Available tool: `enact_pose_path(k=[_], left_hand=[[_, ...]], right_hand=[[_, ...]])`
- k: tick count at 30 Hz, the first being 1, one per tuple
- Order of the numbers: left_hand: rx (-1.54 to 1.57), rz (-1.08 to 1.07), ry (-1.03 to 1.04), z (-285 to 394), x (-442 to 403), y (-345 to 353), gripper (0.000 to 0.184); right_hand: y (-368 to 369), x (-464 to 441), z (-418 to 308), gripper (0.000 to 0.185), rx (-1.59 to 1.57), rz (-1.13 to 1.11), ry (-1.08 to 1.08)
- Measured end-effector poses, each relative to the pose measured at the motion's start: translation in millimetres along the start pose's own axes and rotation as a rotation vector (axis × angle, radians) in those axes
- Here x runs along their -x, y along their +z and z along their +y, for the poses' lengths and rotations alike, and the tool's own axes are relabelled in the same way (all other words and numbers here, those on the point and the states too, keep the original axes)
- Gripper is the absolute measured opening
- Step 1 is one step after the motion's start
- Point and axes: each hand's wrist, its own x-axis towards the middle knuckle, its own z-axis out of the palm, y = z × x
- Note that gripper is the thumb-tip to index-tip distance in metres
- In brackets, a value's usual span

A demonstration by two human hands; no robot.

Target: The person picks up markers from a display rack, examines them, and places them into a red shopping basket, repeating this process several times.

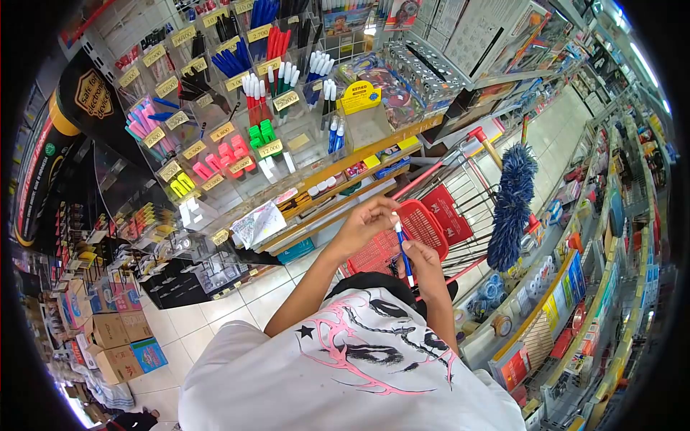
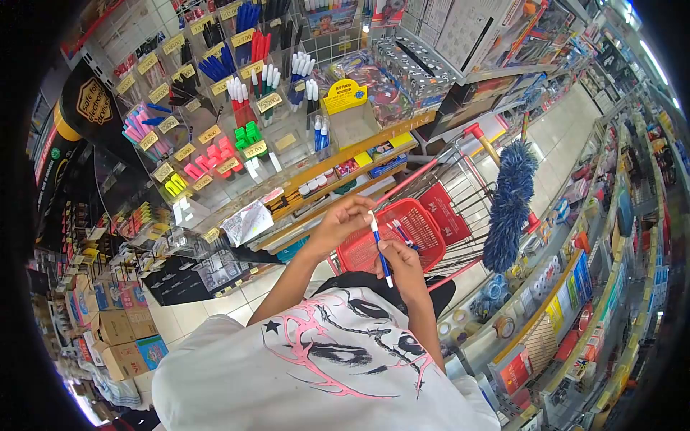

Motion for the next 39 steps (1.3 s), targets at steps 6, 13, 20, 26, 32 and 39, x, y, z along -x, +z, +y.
enact_pose_path(k=[6, 13, 20, 26, 32, 39], left_hand=[[-0.028, -0.038, -0.086, -7, -1, 1, 0.018], [-0.252, 0.376, 0.231, 63, -45, -68, 0.018], [-0.621, 0.66, 0.879, 220, -96, -121, 0.033], [-1.042, 0.545, 0.791, 249, -139, -110, 0.029], [-1.352, 0.55, 0.691, 238, -155, -98, 0.028], [-1.457, 0.466, 0.644, 237, -169, -114, 0.029]], right_hand=[[-7, 1, 4, 0.024, 0.006, 0.043, -0.02], [-41, 11, 47, 0.022, 0.103, 0.071, 0.029], [-91, 31, 102, 0.023, 0.095, 0.275, 0.123], [-112, 38, 114, 0.025, 0.089, 0.345, 0.106], [-108, 40, 112, 0.024, 0.064, 0.382, 0.077], [-105, 44, 126, 0.023, 0.022, 0.355, 0.12]])
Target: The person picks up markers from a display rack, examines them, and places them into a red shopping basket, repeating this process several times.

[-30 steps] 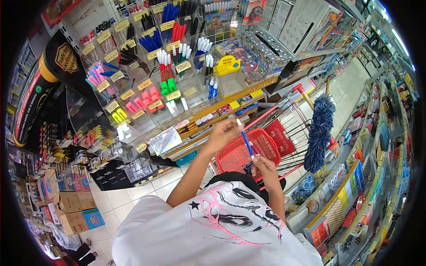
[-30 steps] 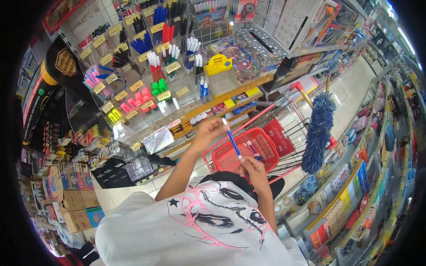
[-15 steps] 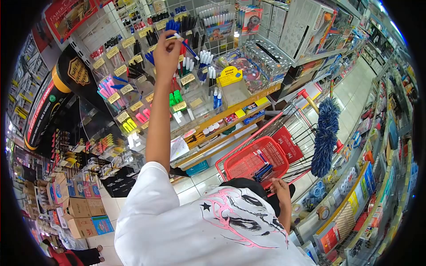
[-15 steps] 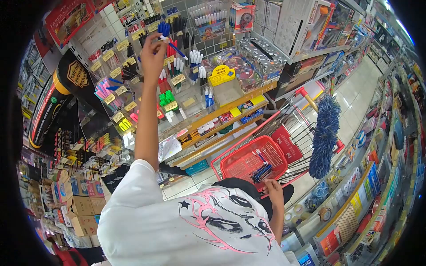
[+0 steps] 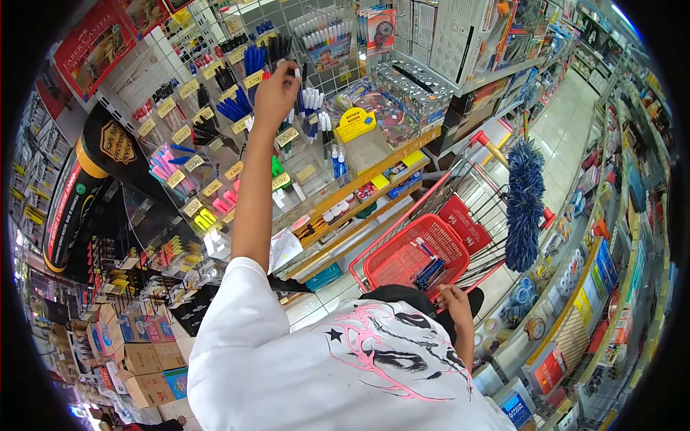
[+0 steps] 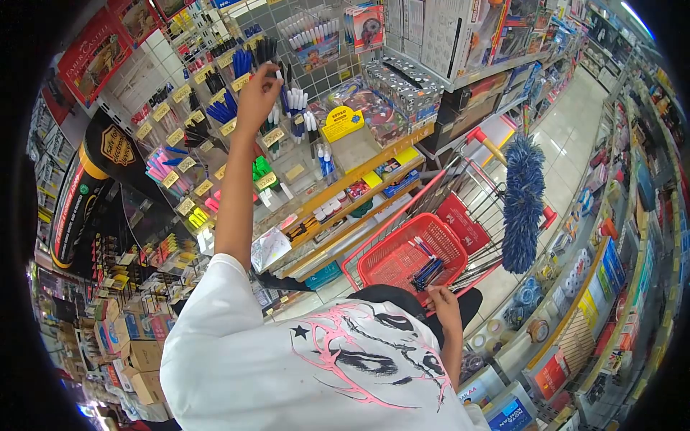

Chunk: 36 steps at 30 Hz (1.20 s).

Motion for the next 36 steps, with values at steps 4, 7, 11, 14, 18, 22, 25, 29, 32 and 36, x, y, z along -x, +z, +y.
enact_pose_path(k=[4, 7, 11, 14, 18, 22, 25, 29, 32, 36], left_hand=[[-0.024, -0.08, 0.01, -14, 9, 15, 0.025], [-0.234, -0.056, 0.212, -20, 13, 20, 0.019], [-0.304, -0.044, 0.268, -26, 11, 24, 0.018], [-0.355, -0.141, 0.296, -24, 13, 23, 0.018], [-0.286, -0.108, 0.283, -9, 9, 23, 0.024], [-0.17, -0.151, 0.422, -16, 14, 36, 0.036], [-0.229, -0.262, 0.376, -23, 22, 41, 0.04], [-0.26, -0.286, 0.276, -19, 29, 27, 0.045], [-0.218, -0.334, 0.269, -22, 32, 20, 0.049], [-0.224, -0.265, 0.363, -12, 38, 14, 0.05]], right_hand=[[0, -2, 2, 0.023, 0.004, -0.004, 0.005], [2, -1, -2, 0.023, 0.019, -0.002, 0.005], [1, 0, -4, 0.024, 0.041, -0.015, 0.01], [1, 0, -4, 0.024, 0.052, -0.008, 0.004], [1, 0, 2, 0.024, 0.033, -0.001, 0.0], [3, 1, -1, 0.024, 0.06, 0.0, 0.002], [4, 2, 0, 0.024, 0.055, 0.006, -0.004], [2, 4, 5, 0.024, 0.035, 0.01, 0.007], [3, 5, 4, 0.025, 0.053, 0.01, 0.029], [-1, 3, 3, 0.026, 0.068, -0.022, 0.025]])
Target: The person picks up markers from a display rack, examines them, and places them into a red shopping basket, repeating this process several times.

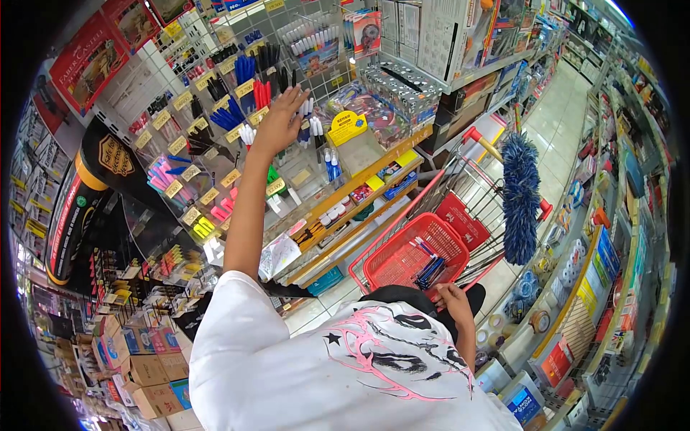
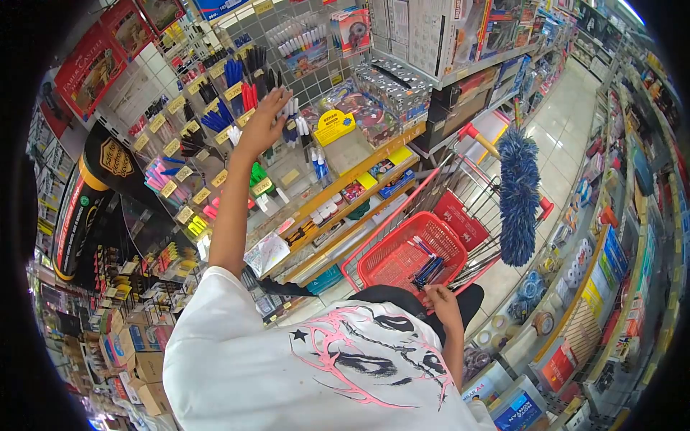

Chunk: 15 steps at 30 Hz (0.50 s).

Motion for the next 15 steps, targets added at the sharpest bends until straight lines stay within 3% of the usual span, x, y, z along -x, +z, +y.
enact_pose_path(k=[5, 9, 11, 15], left_hand=[[0.059, 0.289, -0.004, 24, 14, -7, 0.045], [0.141, 0.456, -0.017, 74, 55, 32, 0.04], [0.276, 0.337, 0.009, 107, 93, 77, 0.04], [0.555, -0.109, 0.092, 181, 187, 170, 0.044]], right_hand=[[-3, 3, -9, 0.026, -0.015, 0.042, 0.01], [-10, 0, -5, 0.027, 0.018, 0.053, 0.07], [-16, -8, 1, 0.027, 0.059, 0.055, 0.06], [-17, -24, 10, 0.027, 0.124, 0.122, 0.014]])
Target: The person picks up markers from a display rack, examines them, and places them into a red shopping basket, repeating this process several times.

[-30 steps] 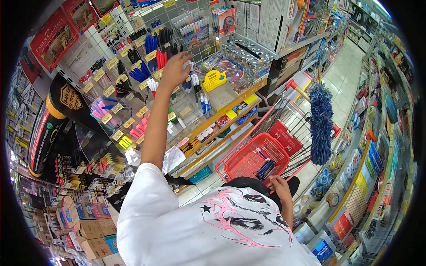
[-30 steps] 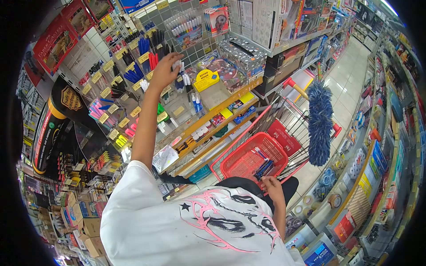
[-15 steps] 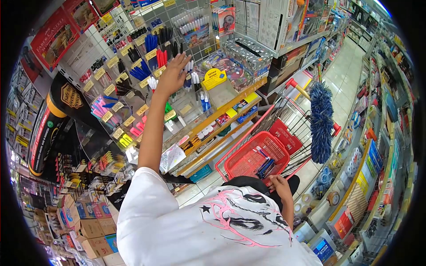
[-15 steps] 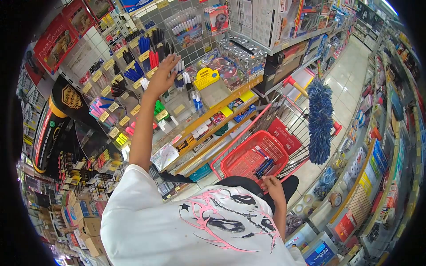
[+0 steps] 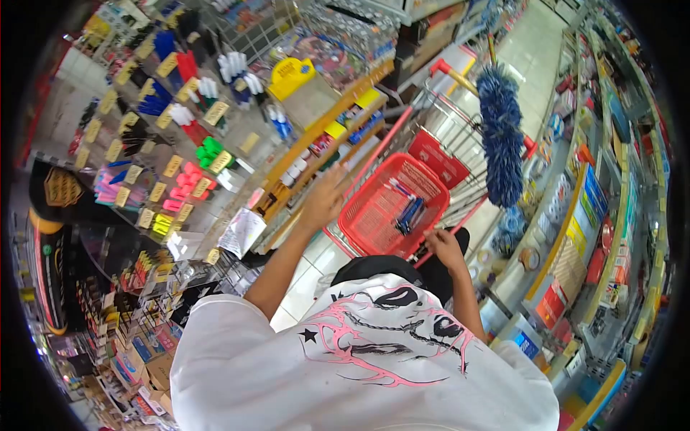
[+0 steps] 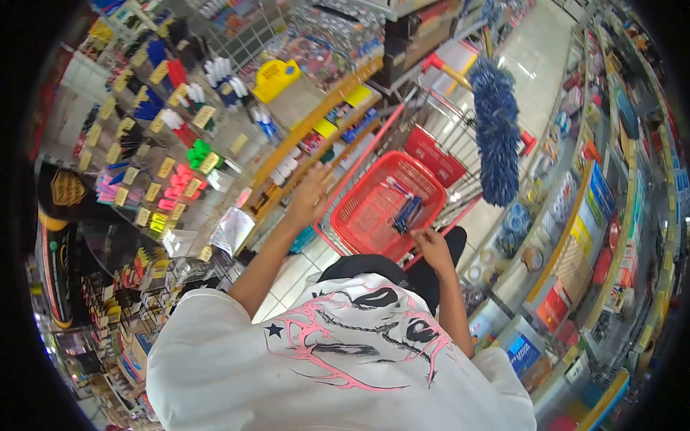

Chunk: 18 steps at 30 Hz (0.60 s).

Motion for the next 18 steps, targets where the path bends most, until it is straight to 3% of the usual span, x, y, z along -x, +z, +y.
enact_pose_path(k=[3, 5, 8, 9, 13, 15, 18], left_hand=[[0.076, -0.165, -0.127, 20, 69, 90, 0.041], [0.016, -0.217, -0.371, 33, 104, 141, 0.038], [0.007, -0.395, -0.525, 42, 133, 171, 0.036], [-0.053, -0.263, -0.543, 45, 128, 166, 0.031], [-0.019, -0.36, -0.626, 47, 134, 170, 0.022], [-0.077, -0.318, -0.608, 47, 139, 173, 0.021], [-0.048, -0.37, -0.641, 40, 146, 176, 0.018]], right_hand=[[5, -24, 14, 0.024, 0.045, -0.013, 0.025], [15, -53, 32, 0.022, 0.062, -0.047, 0.018], [36, -113, 91, 0.023, 0.265, -0.163, -0.036], [45, -130, 109, 0.023, 0.384, -0.179, -0.047], [95, -214, 175, 0.026, 0.264, -0.266, 0.054], [110, -261, 225, 0.026, 0.621, -0.215, -0.172], [125, -302, 222, 0.036, 0.51, 0.063, 0.035]])
